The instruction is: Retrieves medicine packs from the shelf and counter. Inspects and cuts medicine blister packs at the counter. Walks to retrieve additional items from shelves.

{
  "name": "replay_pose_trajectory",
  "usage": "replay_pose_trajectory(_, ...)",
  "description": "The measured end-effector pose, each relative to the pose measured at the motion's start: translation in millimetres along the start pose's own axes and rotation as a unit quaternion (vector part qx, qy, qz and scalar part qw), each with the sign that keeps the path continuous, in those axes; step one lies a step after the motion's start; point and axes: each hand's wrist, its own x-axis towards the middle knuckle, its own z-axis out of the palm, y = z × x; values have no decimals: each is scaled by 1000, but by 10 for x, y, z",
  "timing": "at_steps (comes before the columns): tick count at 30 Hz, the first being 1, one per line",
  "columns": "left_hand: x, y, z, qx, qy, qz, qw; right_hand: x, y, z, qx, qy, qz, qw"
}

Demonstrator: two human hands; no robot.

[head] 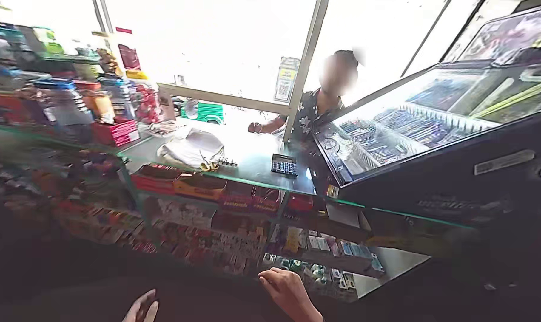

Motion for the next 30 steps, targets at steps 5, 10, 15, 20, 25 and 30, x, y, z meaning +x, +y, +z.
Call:
replay_pose_trajectory(5,1714,1056,384,107,10,303,947,892,290,-86,-4,60,-57,997)
replay_pose_trajectory(10,3117,1766,818,171,-41,411,894,1681,641,-153,-5,96,-106,990)
replay_pose_trajectory(15,4067,2105,1056,243,-128,396,876,2407,955,-271,-2,124,-163,979)
replay_pose_trajectory(20,4582,2234,1118,278,-271,329,861,2901,1128,-354,22,126,-166,978)
replay_pose_trajectory(25,4588,2123,1250,231,-234,428,842,3183,1183,-347,18,138,-171,975)
replay_pose_trajectory(30,4237,2210,1518,185,-230,468,833,3397,1199,-267,-63,171,-93,979)
